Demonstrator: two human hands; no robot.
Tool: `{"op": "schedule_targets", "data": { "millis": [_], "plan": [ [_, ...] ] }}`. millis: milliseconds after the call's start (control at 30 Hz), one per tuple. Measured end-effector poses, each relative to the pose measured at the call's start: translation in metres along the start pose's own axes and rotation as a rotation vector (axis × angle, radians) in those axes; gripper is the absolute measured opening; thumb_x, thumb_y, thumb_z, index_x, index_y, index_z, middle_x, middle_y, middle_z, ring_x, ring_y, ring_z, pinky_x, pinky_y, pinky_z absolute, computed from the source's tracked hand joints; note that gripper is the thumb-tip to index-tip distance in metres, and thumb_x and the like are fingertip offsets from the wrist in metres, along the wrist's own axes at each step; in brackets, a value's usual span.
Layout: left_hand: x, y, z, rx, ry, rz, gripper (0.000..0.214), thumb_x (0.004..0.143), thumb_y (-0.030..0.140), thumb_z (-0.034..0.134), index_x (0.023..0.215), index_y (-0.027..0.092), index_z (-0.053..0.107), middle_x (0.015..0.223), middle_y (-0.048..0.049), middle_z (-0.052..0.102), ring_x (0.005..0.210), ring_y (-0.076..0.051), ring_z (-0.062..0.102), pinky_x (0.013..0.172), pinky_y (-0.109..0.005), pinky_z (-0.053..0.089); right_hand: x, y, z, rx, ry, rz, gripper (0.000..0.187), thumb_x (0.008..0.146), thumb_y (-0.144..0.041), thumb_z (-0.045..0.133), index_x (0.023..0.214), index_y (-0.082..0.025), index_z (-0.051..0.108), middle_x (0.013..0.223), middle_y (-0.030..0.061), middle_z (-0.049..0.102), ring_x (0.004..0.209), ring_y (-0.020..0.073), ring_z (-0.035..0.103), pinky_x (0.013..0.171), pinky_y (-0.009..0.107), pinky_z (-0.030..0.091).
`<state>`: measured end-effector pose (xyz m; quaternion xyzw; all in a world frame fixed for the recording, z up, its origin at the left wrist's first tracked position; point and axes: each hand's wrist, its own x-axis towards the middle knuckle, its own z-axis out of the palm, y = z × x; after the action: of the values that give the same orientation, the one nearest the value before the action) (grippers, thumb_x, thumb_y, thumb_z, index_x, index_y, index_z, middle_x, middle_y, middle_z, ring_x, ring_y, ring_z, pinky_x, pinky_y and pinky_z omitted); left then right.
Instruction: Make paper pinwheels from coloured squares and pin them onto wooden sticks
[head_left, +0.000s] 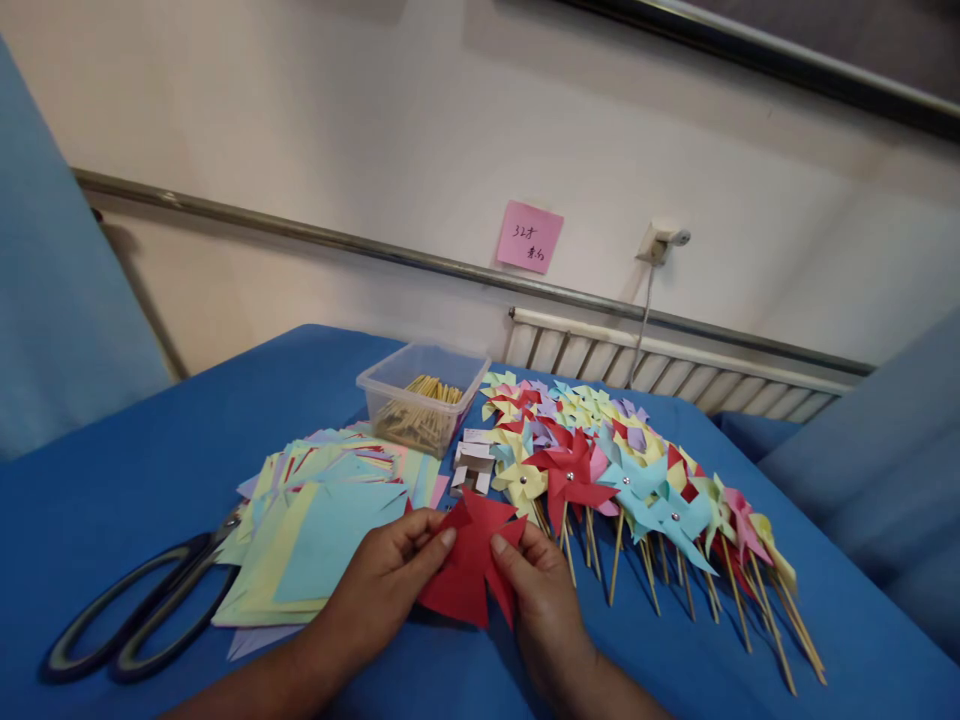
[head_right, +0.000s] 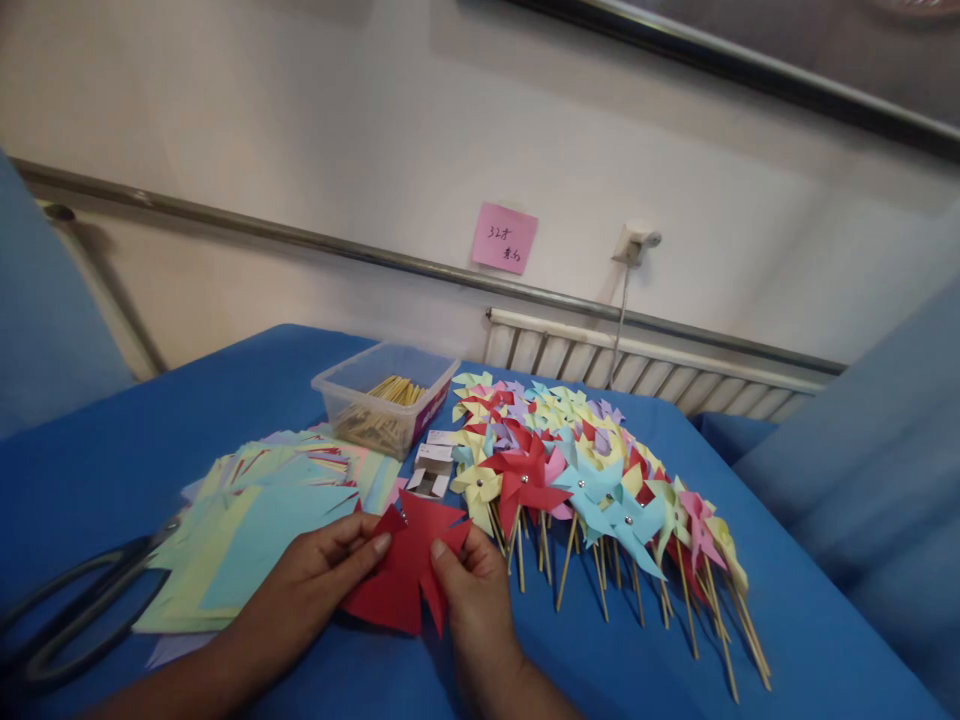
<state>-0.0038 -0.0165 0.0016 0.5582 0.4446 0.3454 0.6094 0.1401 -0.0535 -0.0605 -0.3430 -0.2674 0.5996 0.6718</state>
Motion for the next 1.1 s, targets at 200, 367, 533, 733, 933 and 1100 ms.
{"op": "schedule_targets", "data": {
  "millis": [200, 367, 533, 733, 933, 1100],
  "plan": [
    [0.006, -0.002, -0.004, -0.039, 0.078, 0.008, 0.024, 0.069, 0.042, 0.071, 0.07, 0.019, 0.064, 0.061, 0.0024, 0.064, 0.057, -0.014, 0.056, 0.055, -0.022, 0.043, 0.001, 0.001, -0.003, -0.17, 0.092, -0.051, 0.032, 0.066, -0.043, 0.079, 0.08, -0.018, 0.065, 0.073, 0.0007, 0.067, 0.066, 0.0144, 0.059, 0.065, 0.026, 0.047],
    [0.001, 0.007, -0.011, 0.104, 0.373, 0.199, 0.012, 0.065, 0.032, 0.074, 0.073, 0.023, 0.072, 0.075, -0.0016, 0.072, 0.075, -0.021, 0.065, 0.07, -0.027, 0.05, -0.005, -0.008, -0.004, -0.359, 0.188, -0.145, 0.038, 0.077, -0.053, 0.067, 0.066, -0.018, 0.058, 0.051, -0.0052, 0.048, 0.047, 0.0081, 0.041, 0.048, 0.02, 0.034],
    [-0.004, 0.003, -0.024, 0.531, 0.281, 0.65, 0.019, 0.074, 0.023, 0.063, 0.086, 0.031, 0.076, 0.104, -0.002, 0.073, 0.102, -0.026, 0.062, 0.096, -0.038, 0.044, -0.017, -0.007, 0.005, -0.215, -0.176, -0.021, 0.053, 0.081, -0.066, 0.052, 0.083, -0.015, 0.07, 0.067, 0.0053, 0.065, 0.048, 0.0122, 0.053, 0.048, 0.024, 0.037],
    [-0.007, -0.009, -0.017, 0.81, 0.075, 1.03, 0.031, 0.082, 0.012, 0.057, 0.101, 0.031, 0.072, 0.117, -0.0038, 0.07, 0.119, -0.026, 0.052, 0.102, -0.044, 0.038, -0.02, -0.01, 0.013, 0.137, -0.187, 0.001, 0.042, 0.079, -0.059, 0.06, 0.096, -0.022, 0.071, 0.101, 0.0083, 0.071, 0.097, 0.0257, 0.063, 0.082, 0.038, 0.049],
    [-0.006, -0.009, -0.016, 0.836, 0.002, 0.95, 0.042, 0.083, 0.012, 0.054, 0.117, 0.035, 0.063, 0.132, -0.0015, 0.06, 0.126, -0.025, 0.046, 0.106, -0.042, 0.034, -0.015, -0.018, 0.015, 0.122, -0.034, -0.009, 0.047, 0.063, -0.03, 0.081, 0.107, -0.02, 0.068, 0.114, 0.0088, 0.069, 0.109, 0.03, 0.06, 0.099, 0.047, 0.042],
    [-0.007, -0.006, -0.012, 0.413, 0.163, 0.483, 0.051, 0.083, 0.028, 0.059, 0.132, 0.03, 0.048, 0.14, -0.0058, 0.05, 0.128, -0.025, 0.046, 0.107, -0.039, 0.035, -0.01, -0.013, 0.011, 0.08, 0.035, -0.067, 0.047, 0.067, -0.029, 0.08, 0.111, -0.02, 0.067, 0.111, 0.0093, 0.07, 0.103, 0.0293, 0.064, 0.096, 0.048, 0.045]
  ]
}}
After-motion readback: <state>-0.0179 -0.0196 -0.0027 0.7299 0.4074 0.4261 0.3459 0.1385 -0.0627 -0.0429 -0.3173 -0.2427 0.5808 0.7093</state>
